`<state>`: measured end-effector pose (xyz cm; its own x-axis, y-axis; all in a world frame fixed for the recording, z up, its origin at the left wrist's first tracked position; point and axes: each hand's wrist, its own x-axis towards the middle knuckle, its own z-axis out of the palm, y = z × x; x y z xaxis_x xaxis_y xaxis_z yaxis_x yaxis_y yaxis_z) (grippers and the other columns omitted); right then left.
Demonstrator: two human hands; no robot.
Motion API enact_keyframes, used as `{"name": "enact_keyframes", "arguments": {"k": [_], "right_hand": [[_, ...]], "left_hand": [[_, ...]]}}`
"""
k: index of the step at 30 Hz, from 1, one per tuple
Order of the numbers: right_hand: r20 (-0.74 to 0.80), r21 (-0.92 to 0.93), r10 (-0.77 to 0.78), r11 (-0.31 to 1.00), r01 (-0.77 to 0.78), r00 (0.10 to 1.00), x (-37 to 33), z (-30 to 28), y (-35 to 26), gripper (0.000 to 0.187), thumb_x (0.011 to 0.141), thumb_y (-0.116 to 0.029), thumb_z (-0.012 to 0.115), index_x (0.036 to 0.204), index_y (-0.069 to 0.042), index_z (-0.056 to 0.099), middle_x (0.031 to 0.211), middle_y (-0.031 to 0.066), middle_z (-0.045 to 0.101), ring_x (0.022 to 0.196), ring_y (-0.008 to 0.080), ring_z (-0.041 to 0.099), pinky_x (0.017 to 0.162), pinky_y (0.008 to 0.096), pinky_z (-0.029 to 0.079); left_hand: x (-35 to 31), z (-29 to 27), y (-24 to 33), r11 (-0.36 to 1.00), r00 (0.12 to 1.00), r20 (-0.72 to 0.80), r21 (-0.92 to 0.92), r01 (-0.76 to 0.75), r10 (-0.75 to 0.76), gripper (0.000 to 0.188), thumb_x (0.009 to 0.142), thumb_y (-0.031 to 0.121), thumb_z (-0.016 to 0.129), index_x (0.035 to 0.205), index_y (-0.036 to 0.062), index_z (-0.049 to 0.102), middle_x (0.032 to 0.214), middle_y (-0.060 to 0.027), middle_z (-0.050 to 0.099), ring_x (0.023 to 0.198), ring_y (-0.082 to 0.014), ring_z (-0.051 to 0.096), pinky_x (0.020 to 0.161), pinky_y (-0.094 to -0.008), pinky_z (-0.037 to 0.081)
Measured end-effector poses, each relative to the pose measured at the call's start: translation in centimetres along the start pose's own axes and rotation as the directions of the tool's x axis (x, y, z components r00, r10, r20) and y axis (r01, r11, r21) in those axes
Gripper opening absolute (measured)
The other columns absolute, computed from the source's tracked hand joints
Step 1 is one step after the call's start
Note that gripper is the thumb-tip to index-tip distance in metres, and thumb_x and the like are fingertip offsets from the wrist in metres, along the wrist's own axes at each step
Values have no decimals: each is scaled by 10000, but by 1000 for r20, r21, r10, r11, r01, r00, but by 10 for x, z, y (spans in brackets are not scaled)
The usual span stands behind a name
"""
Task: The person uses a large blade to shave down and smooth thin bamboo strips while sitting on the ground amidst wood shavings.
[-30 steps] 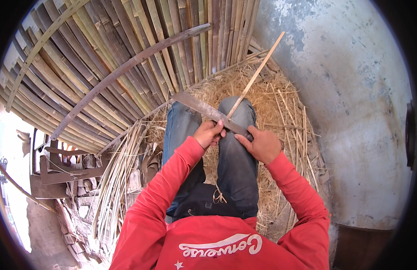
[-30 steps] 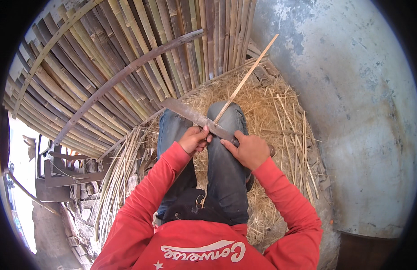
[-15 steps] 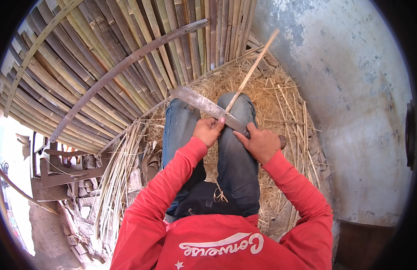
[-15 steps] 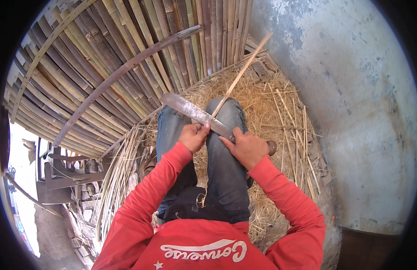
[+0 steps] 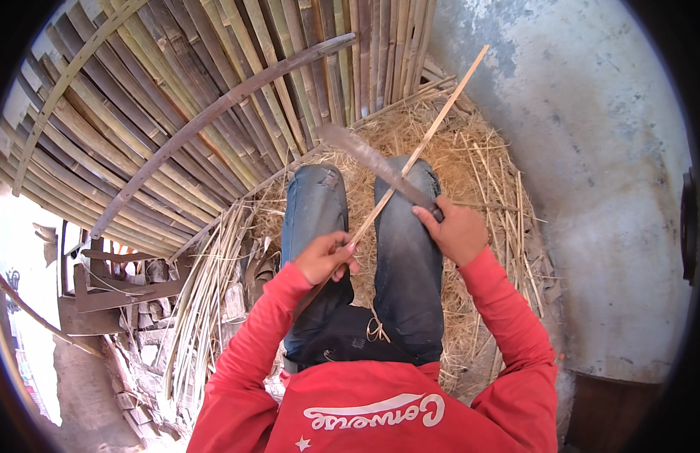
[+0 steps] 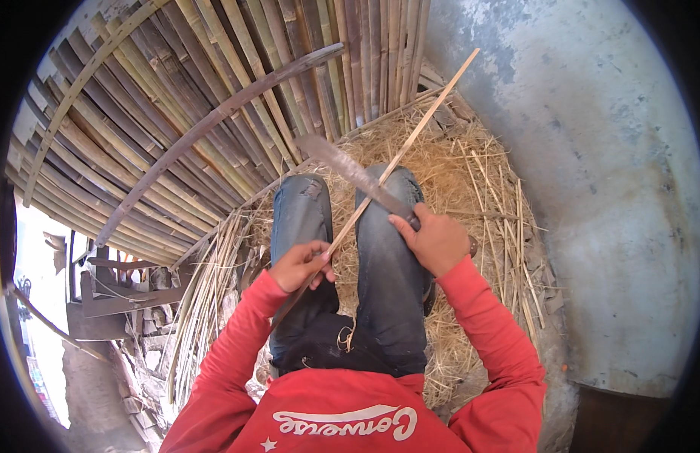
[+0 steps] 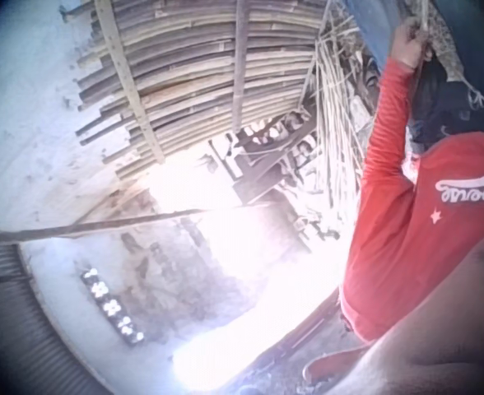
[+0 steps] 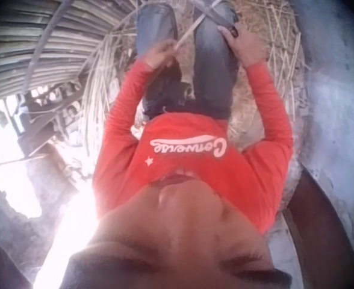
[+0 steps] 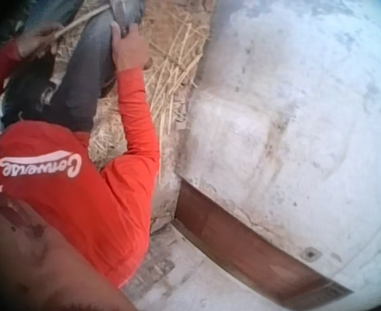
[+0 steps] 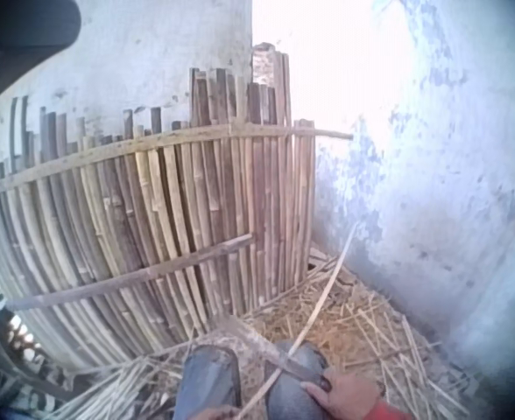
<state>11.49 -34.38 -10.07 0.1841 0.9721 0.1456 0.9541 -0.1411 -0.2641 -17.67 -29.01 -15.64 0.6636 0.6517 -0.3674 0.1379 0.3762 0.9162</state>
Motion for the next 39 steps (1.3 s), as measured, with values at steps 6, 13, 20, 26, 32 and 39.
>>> {"name": "enact_keyframes", "arguments": {"k": [6,13,20,26,32,39], "right_hand": [[-82,104,125,988,-117,989,17,-6,12,588,937,-651,603,864,-72,678,662,197,662,651,418,680,570,522,514],[25,24,-82,996,82,996,-9,3,-7,587,911,-673,618,900,-89,677,638,183,656,622,404,677,553,509,522],[-67,125,169,979,-159,983,38,-16,70,602,920,-666,616,942,-74,727,699,195,677,676,376,695,609,493,536],[94,153,6,988,-20,996,5,-16,11,596,922,-675,601,976,-99,742,703,191,675,694,378,699,633,496,542],[46,86,-20,996,16,999,23,-14,40,593,930,-662,599,952,-83,726,674,186,661,657,387,688,616,481,540],[91,92,-169,983,161,981,-4,1,8,569,922,-651,624,921,-88,706,647,189,648,629,408,676,584,491,530]], "left_hand": [[-36,-22,-13,1000,1000,4,4,1,-1,315,1105,292,502,1151,14,643,734,-1,607,553,-42,448,515,-200,369],[-18,4,-12,992,998,-57,-122,-5,-2,254,1100,277,524,1053,41,605,672,49,439,518,-39,379,458,-212,300],[-68,-28,-16,980,989,-1,-138,146,-147,237,1099,276,523,1031,56,579,637,59,379,492,-50,337,438,-231,260],[-54,-9,-17,966,990,45,-220,139,-132,241,1101,275,521,1023,53,568,611,56,359,471,-57,318,436,-244,237],[-62,-11,-21,970,986,64,-182,163,-154,235,1104,267,516,1033,50,573,615,52,360,477,-57,316,441,-245,231],[-56,-5,-35,958,985,94,-238,161,-142,252,1109,278,503,1043,46,576,635,44,362,486,-56,314,441,-245,232]]}}
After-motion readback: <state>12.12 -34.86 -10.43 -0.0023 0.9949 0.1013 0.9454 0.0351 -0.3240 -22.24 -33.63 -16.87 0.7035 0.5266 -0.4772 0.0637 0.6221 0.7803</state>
